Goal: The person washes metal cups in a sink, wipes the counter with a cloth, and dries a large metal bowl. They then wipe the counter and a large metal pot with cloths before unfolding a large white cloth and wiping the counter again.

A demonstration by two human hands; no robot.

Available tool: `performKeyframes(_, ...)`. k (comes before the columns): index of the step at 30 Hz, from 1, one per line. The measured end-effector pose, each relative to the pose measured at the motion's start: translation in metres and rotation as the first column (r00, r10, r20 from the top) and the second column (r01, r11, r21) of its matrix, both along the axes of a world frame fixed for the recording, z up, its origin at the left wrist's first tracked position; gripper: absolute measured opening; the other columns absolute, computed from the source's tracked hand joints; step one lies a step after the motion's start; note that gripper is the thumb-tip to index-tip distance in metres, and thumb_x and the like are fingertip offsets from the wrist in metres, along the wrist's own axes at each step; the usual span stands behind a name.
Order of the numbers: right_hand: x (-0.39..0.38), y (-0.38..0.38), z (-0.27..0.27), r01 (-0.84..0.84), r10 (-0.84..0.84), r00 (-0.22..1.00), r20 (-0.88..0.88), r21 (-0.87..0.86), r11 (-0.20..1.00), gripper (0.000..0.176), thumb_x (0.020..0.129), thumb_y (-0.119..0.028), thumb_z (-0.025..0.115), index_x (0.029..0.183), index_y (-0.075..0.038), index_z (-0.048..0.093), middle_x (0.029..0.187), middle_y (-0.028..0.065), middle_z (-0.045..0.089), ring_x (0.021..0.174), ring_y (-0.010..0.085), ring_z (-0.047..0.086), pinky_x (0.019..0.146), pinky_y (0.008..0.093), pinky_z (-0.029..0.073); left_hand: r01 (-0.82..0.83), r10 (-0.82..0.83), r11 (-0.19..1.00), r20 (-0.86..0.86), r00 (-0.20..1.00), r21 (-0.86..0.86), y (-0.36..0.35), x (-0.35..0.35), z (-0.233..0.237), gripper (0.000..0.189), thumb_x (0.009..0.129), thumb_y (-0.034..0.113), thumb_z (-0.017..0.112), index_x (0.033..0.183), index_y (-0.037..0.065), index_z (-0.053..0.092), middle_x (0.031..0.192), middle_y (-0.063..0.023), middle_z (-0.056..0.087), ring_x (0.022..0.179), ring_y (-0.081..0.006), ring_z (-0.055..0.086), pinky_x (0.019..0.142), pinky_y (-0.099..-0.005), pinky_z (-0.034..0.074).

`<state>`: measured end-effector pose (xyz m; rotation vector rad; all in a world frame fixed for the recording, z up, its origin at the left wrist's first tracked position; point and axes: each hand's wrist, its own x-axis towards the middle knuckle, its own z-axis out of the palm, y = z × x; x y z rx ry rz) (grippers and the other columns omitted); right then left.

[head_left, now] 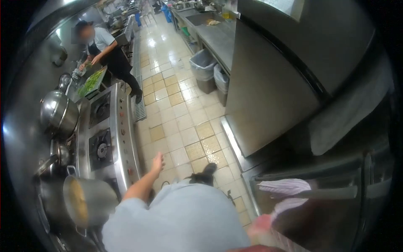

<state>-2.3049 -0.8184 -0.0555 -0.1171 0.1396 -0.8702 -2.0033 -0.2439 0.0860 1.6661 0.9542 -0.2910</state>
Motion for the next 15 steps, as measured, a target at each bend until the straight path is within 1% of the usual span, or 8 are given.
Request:
performKeyframes(1, 0.047, 0.062, 0.056, 0.185, -0.133, 0.828, -0.545, 0.042, 0.982, 0.029, 0.096, -0.017, 0.053, 0.117, 0.003, 0.058, 0.107, 0.0079, 0.067, 0.087, 0.0172, 0.062, 0.092, 0.0333, 0.050, -0.053, 0.054, 0.999, -0.067, 0.996, 0.013, 0.020, -0.003, -0.015, 0.073, 0.098, 0.064, 0.039, 0.139, 0.005, 0.049, 0.134, -0.0153, 0.054, 0.111, -0.0321, 0.060, 0.086, -0.0459, 0.049)
performKeyframes(2, 0.071, 0.089, 0.075, 0.188, -0.143, 0.829, -0.541, 0.030, 0.982, 0.029, 0.096, -0.017, 0.053, 0.117, 0.003, 0.058, 0.107, 0.0079, 0.067, 0.087, 0.0172, 0.062, 0.092, 0.0333, 0.050, -0.108, 0.111, 0.994, -0.135, 0.985, 0.025, 0.034, -0.002, -0.030, 0.071, 0.098, 0.061, 0.042, 0.142, 0.006, 0.046, 0.134, -0.0152, 0.054, 0.110, -0.0324, 0.060, 0.084, -0.0460, 0.049)
performKeyframes(4, 0.102, 0.128, 0.098, 0.063, 0.056, 0.794, -0.606, 0.173, 0.983, 0.030, 0.097, -0.019, 0.054, 0.121, -0.003, 0.059, 0.113, 0.0037, 0.066, 0.090, 0.0109, 0.061, 0.088, 0.0303, 0.051, -0.135, 0.132, 0.991, -0.166, 0.977, -0.003, 0.054, 0.007, -0.051, 0.067, 0.098, 0.057, 0.046, 0.143, 0.007, 0.044, 0.134, -0.0144, 0.053, 0.109, -0.0318, 0.060, 0.082, -0.0455, 0.049)
performKeyframes(5, 0.107, 0.132, 0.101, 0.047, 0.063, 0.794, -0.605, 0.165, 0.985, 0.030, 0.097, -0.019, 0.054, 0.121, -0.003, 0.059, 0.113, 0.0037, 0.066, 0.090, 0.0109, 0.061, 0.088, 0.0303, 0.051, -0.169, 0.163, 0.985, -0.193, 0.968, -0.015, 0.068, 0.014, -0.055, 0.065, 0.098, 0.053, 0.050, 0.145, 0.009, 0.042, 0.134, -0.0135, 0.052, 0.107, -0.0311, 0.060, 0.081, -0.0450, 0.049)
performKeyframes(7, 0.116, 0.126, 0.098, -0.312, 0.275, 0.688, -0.672, 0.068, 0.948, 0.026, 0.097, -0.021, 0.056, 0.119, -0.009, 0.060, 0.112, 0.0004, 0.066, 0.091, 0.0075, 0.060, 0.084, 0.0289, 0.050, -0.189, 0.172, 0.978, -0.169, 0.970, -0.091, 0.084, 0.038, -0.063, 0.063, 0.098, 0.050, 0.052, 0.145, 0.010, 0.041, 0.135, -0.0128, 0.051, 0.107, -0.0306, 0.060, 0.081, -0.0449, 0.050)
performKeyframes(9, 0.141, 0.122, 0.103, -0.265, 0.227, 0.659, -0.717, 0.061, 0.962, 0.024, 0.097, -0.021, 0.056, 0.118, -0.011, 0.061, 0.112, 0.0003, 0.067, 0.089, 0.0079, 0.060, 0.080, 0.0284, 0.050, -0.163, 0.136, 0.974, -0.169, 0.976, -0.157, 0.095, 0.061, -0.072, 0.061, 0.098, 0.046, 0.053, 0.146, 0.011, 0.039, 0.136, -0.0121, 0.049, 0.107, -0.0301, 0.060, 0.082, -0.0449, 0.050)
performKeyframes(12, 0.214, 0.133, 0.116, -0.103, 0.119, 0.660, -0.742, 0.069, 0.992, 0.019, 0.097, -0.022, 0.058, 0.113, -0.012, 0.062, 0.107, -0.0002, 0.067, 0.079, 0.0087, 0.060, 0.069, 0.0265, 0.047, -0.173, 0.159, 0.942, -0.071, 0.985, -0.288, 0.128, 0.108, -0.081, 0.072, 0.097, 0.044, 0.056, 0.154, 0.011, 0.025, 0.150, -0.0152, 0.040, 0.122, -0.0351, 0.054, 0.098, -0.0464, 0.046)
performKeyframes(15, 0.322, 0.165, 0.139, -0.255, 0.188, 0.707, -0.682, 0.002, 0.967, 0.022, 0.097, -0.022, 0.059, 0.116, -0.010, 0.062, 0.106, 0.0026, 0.067, 0.076, 0.0106, 0.059, 0.067, 0.0267, 0.047, -0.236, 0.210, 0.925, -0.116, 0.971, -0.297, 0.161, 0.141, -0.089, 0.070, 0.098, 0.041, 0.057, 0.153, 0.012, 0.026, 0.146, -0.0141, 0.043, 0.120, -0.0321, 0.055, 0.094, -0.0443, 0.047)
